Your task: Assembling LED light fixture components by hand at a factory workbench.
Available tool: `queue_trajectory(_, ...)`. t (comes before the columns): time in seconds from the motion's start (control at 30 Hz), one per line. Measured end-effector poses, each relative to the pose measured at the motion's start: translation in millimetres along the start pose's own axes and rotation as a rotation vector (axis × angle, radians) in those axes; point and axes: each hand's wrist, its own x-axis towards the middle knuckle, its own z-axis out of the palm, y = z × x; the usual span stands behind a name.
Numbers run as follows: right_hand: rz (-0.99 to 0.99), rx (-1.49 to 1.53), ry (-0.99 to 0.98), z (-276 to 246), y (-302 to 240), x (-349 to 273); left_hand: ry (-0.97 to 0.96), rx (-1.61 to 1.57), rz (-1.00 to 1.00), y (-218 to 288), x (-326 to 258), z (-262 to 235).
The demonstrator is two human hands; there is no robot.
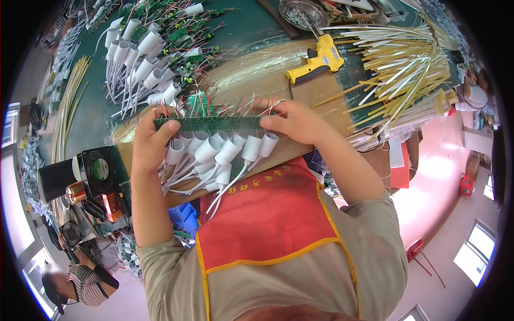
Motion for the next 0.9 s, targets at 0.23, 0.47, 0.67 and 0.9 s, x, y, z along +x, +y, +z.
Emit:
queue_trajectory(0.23,-0.374,-0.293,-0.077,5,-19,24,-0.014,-0.028,-0.035,1,2,-3)
queue_trajectory(0.47,-0.104,-0.572,-0.206,-7,-42,26,-0.073,0.118,-0.04,-1,5,-3)
queue_trajectory(0.67,-0.313,-0.373,0.015,13,-26,32,-0.045,0.098,-0.057,3,5,-3)
queue_trajectory(0.9,-0.37,-0.327,0.046,16,-24,26,-0.039,0.108,-0.093,8,5,3)
